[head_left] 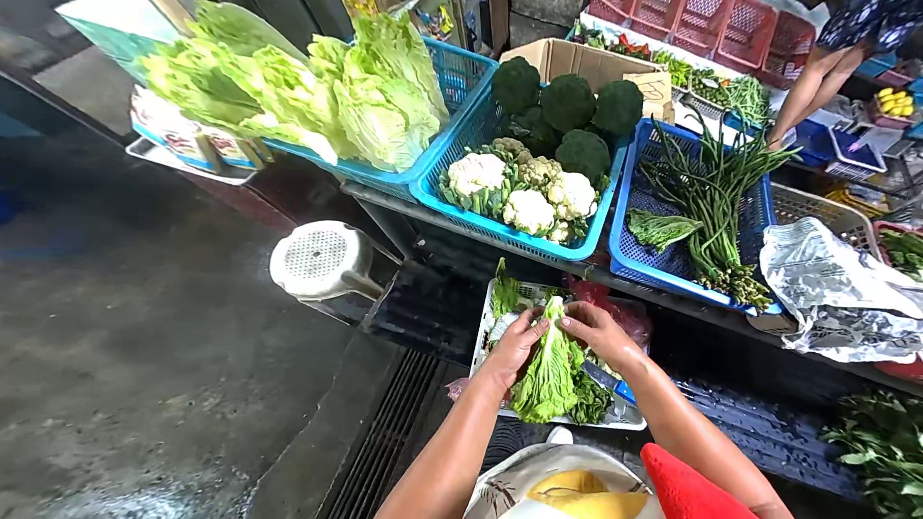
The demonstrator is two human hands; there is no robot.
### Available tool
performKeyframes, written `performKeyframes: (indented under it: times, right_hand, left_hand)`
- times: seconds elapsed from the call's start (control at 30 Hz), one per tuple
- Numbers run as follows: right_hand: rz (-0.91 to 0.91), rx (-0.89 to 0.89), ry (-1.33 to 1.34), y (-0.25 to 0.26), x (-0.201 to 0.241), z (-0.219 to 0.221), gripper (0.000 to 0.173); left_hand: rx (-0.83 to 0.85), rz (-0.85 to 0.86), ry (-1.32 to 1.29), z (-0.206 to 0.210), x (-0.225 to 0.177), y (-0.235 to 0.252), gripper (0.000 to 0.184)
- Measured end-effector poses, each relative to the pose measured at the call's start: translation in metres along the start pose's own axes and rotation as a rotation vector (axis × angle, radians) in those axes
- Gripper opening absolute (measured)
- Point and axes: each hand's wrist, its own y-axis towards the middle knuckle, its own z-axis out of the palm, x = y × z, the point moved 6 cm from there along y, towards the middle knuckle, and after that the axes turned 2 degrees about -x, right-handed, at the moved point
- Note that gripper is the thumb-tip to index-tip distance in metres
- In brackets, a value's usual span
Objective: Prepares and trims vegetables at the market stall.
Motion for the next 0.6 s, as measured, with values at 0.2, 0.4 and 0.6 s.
performKeyframes:
  times: [0.2, 0.4, 0.6]
  right_hand:
    - [-0.085, -0.128, -0.008, 0.004, 0.011, -0.006, 0.018]
    - [-0.284, -0.102, -0.011, -0.033, 0.030, 0.012, 0.011]
    - [-0.158, 0.055, -0.262, -0.050, 0.014, 0.039, 0.022]
  left_hand:
    - [0.035, -0.027, -0.134, -0.009, -0.014, -0.003, 0.038]
    - [-0.050, 0.016, -0.101, -0.021, -0.020, -0.004, 0.038]
    - [0.048, 0.028, -0.241, -0.023, -0.018, 0.004, 0.040]
